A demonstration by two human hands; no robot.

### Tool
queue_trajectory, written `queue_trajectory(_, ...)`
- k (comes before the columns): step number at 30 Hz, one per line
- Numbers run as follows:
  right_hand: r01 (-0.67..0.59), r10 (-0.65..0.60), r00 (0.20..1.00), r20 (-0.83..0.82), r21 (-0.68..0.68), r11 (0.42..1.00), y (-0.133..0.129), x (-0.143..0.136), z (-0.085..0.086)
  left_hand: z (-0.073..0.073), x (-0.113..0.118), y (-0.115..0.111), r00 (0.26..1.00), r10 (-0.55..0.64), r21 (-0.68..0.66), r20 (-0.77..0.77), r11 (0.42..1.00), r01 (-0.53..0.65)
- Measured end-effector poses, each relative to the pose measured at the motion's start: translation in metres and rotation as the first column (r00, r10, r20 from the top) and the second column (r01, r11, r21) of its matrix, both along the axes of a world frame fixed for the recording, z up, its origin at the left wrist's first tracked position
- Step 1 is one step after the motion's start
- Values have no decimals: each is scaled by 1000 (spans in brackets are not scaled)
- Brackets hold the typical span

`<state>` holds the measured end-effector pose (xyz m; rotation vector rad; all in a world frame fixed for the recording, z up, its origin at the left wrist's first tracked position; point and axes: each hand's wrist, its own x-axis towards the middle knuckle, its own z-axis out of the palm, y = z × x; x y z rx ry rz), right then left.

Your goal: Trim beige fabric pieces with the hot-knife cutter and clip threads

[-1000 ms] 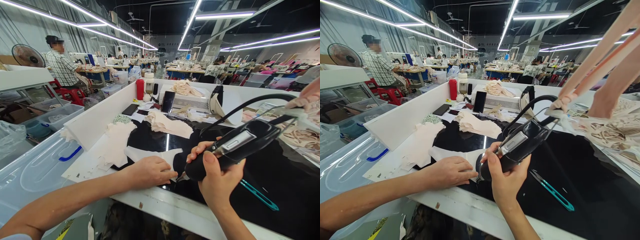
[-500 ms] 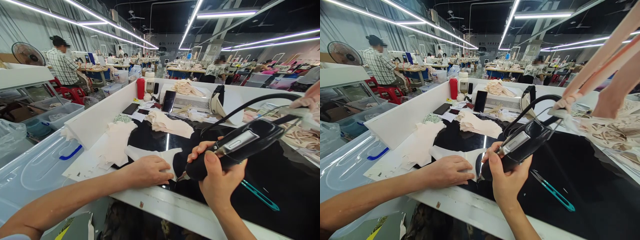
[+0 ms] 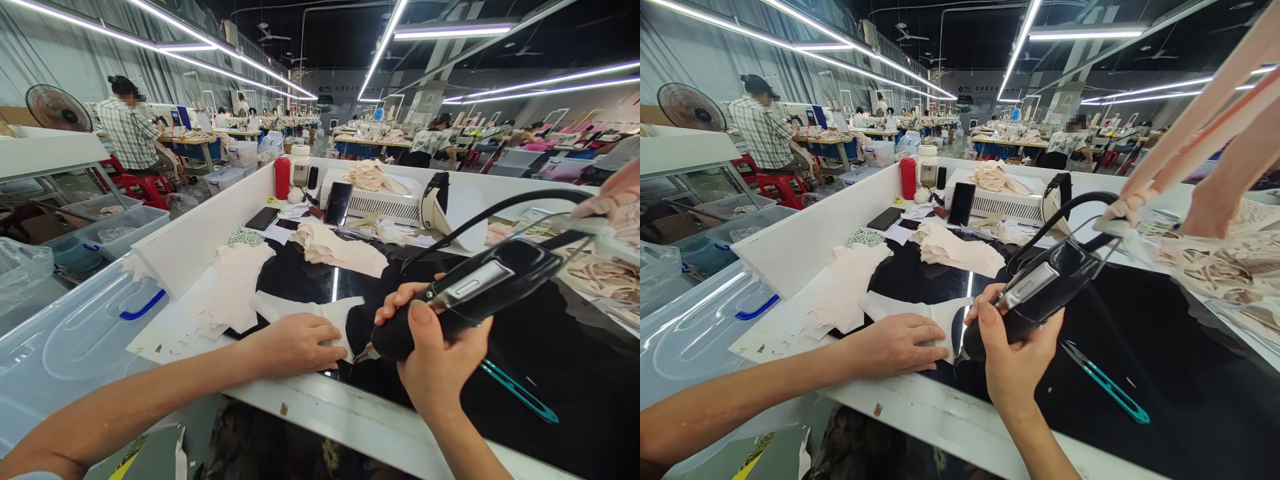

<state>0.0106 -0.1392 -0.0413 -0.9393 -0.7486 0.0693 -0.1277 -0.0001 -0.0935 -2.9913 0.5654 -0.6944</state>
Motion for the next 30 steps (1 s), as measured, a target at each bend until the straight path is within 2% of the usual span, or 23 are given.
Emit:
queue_trajectory(6,28,-29,1000,4,46,999,3,2,3,-1,-1,-1,1000,4,-4,-18,1000,-4)
queue_trajectory(15,49,-49,999,0,-7,999,6,1,-3,1,-1,-3,1000,2,-18,-10,1000,-2)
queue_trajectory(30,43,-43,999,24,8,999,6,-1,-2,3,-1,-3,1000,9,-26,-29,1000,-10)
